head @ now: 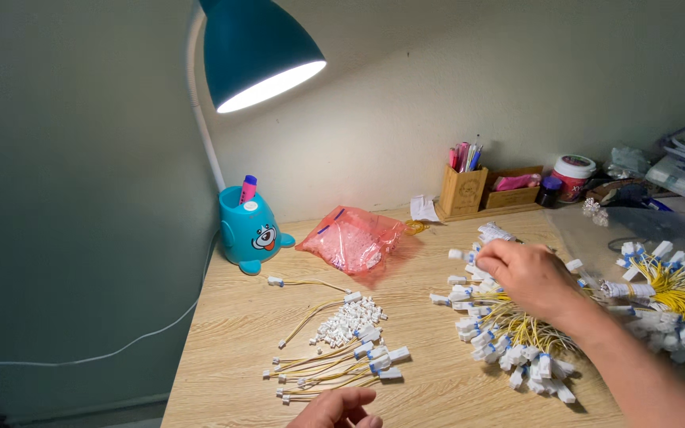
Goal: The person assembles fiber optic cables by inserting white plastic connectors onto the ends of yellow cables. They handle the cables and connectors by hand, repeatedly picking up a cable, attaching a connector, and placing the finished unit on the table.
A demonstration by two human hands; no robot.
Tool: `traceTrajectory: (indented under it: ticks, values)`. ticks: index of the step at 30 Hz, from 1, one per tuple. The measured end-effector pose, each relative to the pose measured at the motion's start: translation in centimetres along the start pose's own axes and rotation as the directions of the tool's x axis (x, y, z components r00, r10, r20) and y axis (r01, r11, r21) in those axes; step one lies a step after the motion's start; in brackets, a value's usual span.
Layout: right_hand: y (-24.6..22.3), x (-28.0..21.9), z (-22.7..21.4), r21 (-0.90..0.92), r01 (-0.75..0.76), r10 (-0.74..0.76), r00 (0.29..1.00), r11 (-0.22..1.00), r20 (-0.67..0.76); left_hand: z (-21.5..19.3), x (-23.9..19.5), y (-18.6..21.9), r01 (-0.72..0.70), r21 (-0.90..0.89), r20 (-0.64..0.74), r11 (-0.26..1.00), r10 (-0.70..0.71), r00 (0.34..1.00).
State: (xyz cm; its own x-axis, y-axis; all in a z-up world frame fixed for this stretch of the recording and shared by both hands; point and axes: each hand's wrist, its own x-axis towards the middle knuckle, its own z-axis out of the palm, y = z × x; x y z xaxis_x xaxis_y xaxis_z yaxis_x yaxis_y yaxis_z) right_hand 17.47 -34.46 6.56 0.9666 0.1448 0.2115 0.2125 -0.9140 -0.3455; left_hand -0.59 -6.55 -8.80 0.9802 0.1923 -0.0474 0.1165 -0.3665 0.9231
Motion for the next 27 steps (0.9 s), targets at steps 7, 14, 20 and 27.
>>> traceTrajectory:
  ticks: [7,14,20,27]
  values:
    - [-7.0,-5.6,-3.8,0.266,0.512,-0.413,0.841,0.817,-0.351,-0.2,-2.1,10.5,0.028,-0.525,-0.214,0.850,-0.164,0.963]
    - [-11.0,-9.9,4.5,0.939,-0.205,-0.355,0.886,0.276,0.298,-1.6,-1.7,11.8,-0.050,-0.817,-0.098,0.574,-0.054,0.994]
    - [-11.0,-11.5,7.6,0.795,-0.542,-0.323,0.727,0.271,0.606,-4.1,-2.8,11.4,0.299,-0.741,0.148,0.601,-0.289,0.946]
    - [-9.4,-11.0,9.1,0.837,-0.411,-0.251,0.822,0.360,0.511,-5.1,-3.4,10.8,0.451,-0.458,0.226,0.767,-0.390,0.893]
